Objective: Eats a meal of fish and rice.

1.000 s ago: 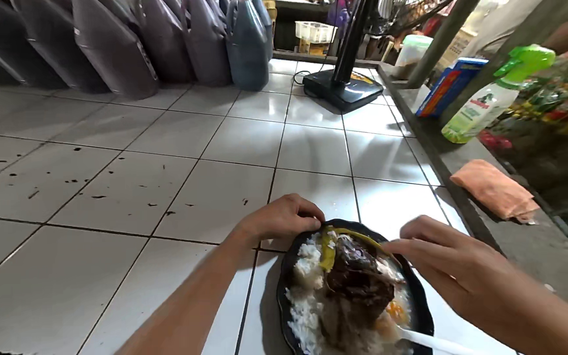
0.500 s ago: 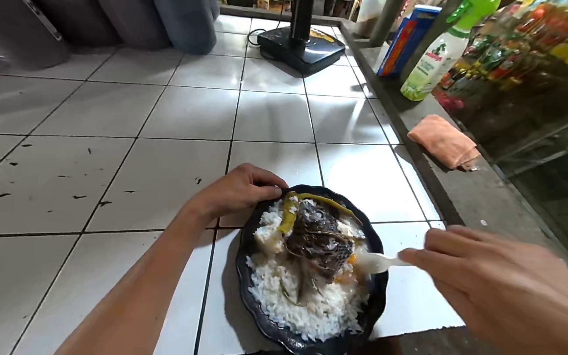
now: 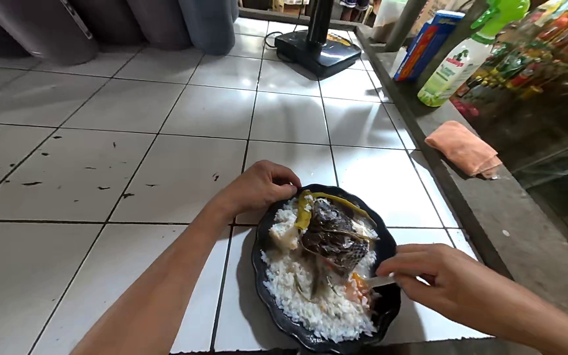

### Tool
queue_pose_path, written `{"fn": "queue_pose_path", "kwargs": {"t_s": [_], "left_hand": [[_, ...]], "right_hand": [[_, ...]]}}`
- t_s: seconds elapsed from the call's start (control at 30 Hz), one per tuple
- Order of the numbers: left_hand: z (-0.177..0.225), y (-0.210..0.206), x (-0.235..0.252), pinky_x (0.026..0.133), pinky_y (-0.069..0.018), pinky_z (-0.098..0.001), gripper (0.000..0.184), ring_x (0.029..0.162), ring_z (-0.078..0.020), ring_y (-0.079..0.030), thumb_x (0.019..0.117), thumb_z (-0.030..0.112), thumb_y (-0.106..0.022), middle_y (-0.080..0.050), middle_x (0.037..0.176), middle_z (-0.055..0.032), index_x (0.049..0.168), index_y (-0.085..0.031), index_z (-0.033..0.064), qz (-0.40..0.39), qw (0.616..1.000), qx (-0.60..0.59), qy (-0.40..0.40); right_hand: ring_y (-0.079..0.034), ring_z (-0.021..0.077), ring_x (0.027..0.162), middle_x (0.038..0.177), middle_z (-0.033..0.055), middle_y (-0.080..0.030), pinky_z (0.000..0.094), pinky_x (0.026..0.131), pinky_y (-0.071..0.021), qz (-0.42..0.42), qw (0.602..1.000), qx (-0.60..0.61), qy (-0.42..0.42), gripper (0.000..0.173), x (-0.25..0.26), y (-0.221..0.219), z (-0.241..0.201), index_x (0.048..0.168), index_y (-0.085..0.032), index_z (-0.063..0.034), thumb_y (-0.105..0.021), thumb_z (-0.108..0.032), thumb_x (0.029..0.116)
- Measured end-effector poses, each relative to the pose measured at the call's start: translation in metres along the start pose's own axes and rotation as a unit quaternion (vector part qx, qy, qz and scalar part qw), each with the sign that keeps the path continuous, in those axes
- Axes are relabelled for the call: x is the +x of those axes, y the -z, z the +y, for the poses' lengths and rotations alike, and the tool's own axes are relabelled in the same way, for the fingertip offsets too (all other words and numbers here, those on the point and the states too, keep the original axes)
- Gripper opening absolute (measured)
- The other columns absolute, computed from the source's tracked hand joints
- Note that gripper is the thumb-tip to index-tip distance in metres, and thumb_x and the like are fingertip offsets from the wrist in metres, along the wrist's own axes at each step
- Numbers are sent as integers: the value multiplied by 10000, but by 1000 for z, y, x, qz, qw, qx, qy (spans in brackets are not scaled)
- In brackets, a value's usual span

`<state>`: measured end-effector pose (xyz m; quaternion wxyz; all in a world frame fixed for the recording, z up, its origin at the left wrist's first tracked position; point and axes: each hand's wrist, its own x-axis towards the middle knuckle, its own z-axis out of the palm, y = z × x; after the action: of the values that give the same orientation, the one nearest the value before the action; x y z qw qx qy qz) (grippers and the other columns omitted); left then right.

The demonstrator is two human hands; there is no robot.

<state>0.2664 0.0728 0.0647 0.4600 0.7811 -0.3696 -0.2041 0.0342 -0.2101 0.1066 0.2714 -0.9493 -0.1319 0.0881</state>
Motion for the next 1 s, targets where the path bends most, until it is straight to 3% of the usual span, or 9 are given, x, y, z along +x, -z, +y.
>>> {"fn": "queue_pose_path", "kwargs": {"t_s": [0.13, 0.23, 0.33, 0.43, 0.67, 0.8, 1.0], "left_hand": [[1, 7, -2, 612, -508, -273, 209, 641, -62, -594, 1016, 241, -638, -676, 755, 11, 931, -764, 97, 105, 991, 78, 9], [-4, 10, -1, 583, -492, -260, 249, 619, -62, -572, 1033, 256, -606, -661, 758, 2, 925, -751, 85, 201, 963, 173, -36], [-16, 5, 1, 573, -496, -233, 262, 626, -57, -571, 1031, 266, -589, -665, 793, 1, 946, -757, 84, 251, 935, 234, -86], [-22, -1, 6, 588, -496, -202, 265, 646, -29, -575, 1016, 278, -588, -665, 797, 18, 946, -763, 91, 260, 932, 232, -101], [-18, -5, 6, 535, -447, -158, 261, 606, 2, -526, 1012, 259, -585, -589, 718, 52, 915, -761, 92, 306, 919, 225, -108], [-7, -4, 2, 514, -400, -153, 246, 598, -1, -488, 1002, 233, -598, -530, 687, 53, 917, -760, 67, 329, 903, 245, -128], [-6, -11, 0, 513, -388, -143, 247, 600, 11, -484, 997, 230, -600, -534, 685, 59, 924, -760, 57, 311, 907, 251, -128]], "right_hand": [[-517, -42, 617, 773, -93, -606, 154, 520, -442, 8, 999, 33, 10, 209, 1, 20, 9, 1046, -786, -250, -605, -295, 950], [-496, -66, 618, 786, -97, -612, 115, 513, -405, -19, 998, 58, 31, 196, 10, 41, 14, 1039, -781, -232, -655, -358, 958], [-520, -76, 641, 818, -97, -632, 91, 515, -413, -52, 990, 106, 74, 192, 25, 57, 17, 1052, -767, -225, -712, -372, 942], [-568, -56, 701, 852, -64, -651, 91, 554, -460, -74, 978, 137, 137, 202, 44, 68, 21, 1076, -760, -193, -738, -340, 939], [-617, 29, 792, 887, -4, -698, 193, 678, -512, -123, 962, 107, 219, 136, 74, 92, 13, 1052, -775, -143, -702, -225, 972], [-618, 112, 768, 849, 82, -671, 251, 648, -501, -136, 961, 143, 195, 165, 67, 95, 16, 1041, -771, -45, -694, -179, 983], [-619, 195, 749, 832, 134, -648, 319, 625, -496, -150, 963, 115, 192, 216, 63, 100, 17, 1020, -728, -9, -669, -215, 994]]}}
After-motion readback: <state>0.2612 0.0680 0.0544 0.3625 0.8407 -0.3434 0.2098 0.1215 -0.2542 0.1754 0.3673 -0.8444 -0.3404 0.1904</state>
